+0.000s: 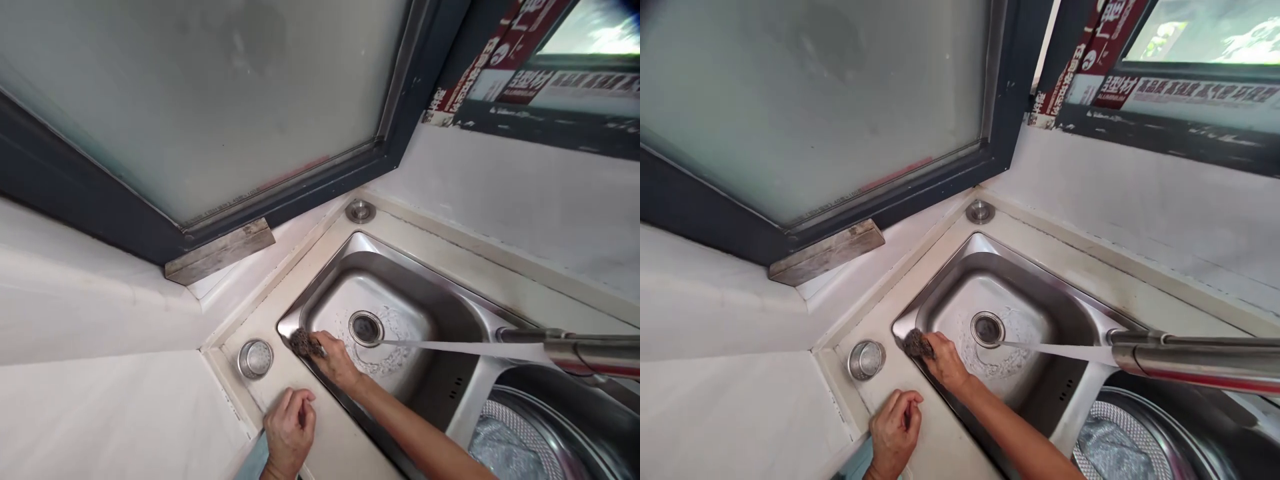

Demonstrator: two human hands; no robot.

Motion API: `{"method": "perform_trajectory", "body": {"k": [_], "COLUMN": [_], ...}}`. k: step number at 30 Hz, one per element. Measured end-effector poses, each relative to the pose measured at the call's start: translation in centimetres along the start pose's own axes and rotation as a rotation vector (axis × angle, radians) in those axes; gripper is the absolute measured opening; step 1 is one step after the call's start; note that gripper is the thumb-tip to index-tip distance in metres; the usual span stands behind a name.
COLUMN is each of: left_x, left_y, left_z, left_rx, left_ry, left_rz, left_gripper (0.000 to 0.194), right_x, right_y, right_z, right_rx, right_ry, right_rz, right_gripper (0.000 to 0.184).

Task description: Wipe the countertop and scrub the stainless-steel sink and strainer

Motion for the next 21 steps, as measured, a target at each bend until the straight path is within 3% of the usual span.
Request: {"method": "perform_trajectory", "body": {"k": [5,7,11,14,21], "left_x": [0.2,0.1,-0.2,-0.3,-0.6], "left_y": [-0.2,-0.2,0.0,0.2,0.3], "left_z": [-0.1,0.0,0.2,0.2,0.4], "left_rx": [0.012,0.009,0.002,-0.009,-0.027], "left_ry": [-0.02,-0.018,0.004,0.008,-0.001], "left_rz": [0.014,0.014,-0.001,0.004,-0.012], "left_gripper": [0.021,0.02,0.021,0.022,0.022], "right_x": [-4.8,-6.0,-6.8,-6.5,-5.4], "right_y": [-0.9,0.0,2.1,1.9,-1.0], "right_z": [-3.2,-2.6,0.6,0.8,-3.4], "right_rx": [0.063,0.074,0.072,0.055,0.06], "right_ry": [0.167,0.226,0.345,0.307,0.108], "right_rz": [0.055,0.028,-0.075,-0.091,-0.178], "right_gripper": [0.032,0.037,0.037,0.034,0.03]}}
Point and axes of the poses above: each hand's wrist, its own x-axis away from the middle knuckle, its own z-axis out of the back of the hand, y = z × x, the point moved 4 cm from there along -x, towards the middle knuckle, and after that the axes turned 1 degree about x, right-handed, at the moved point
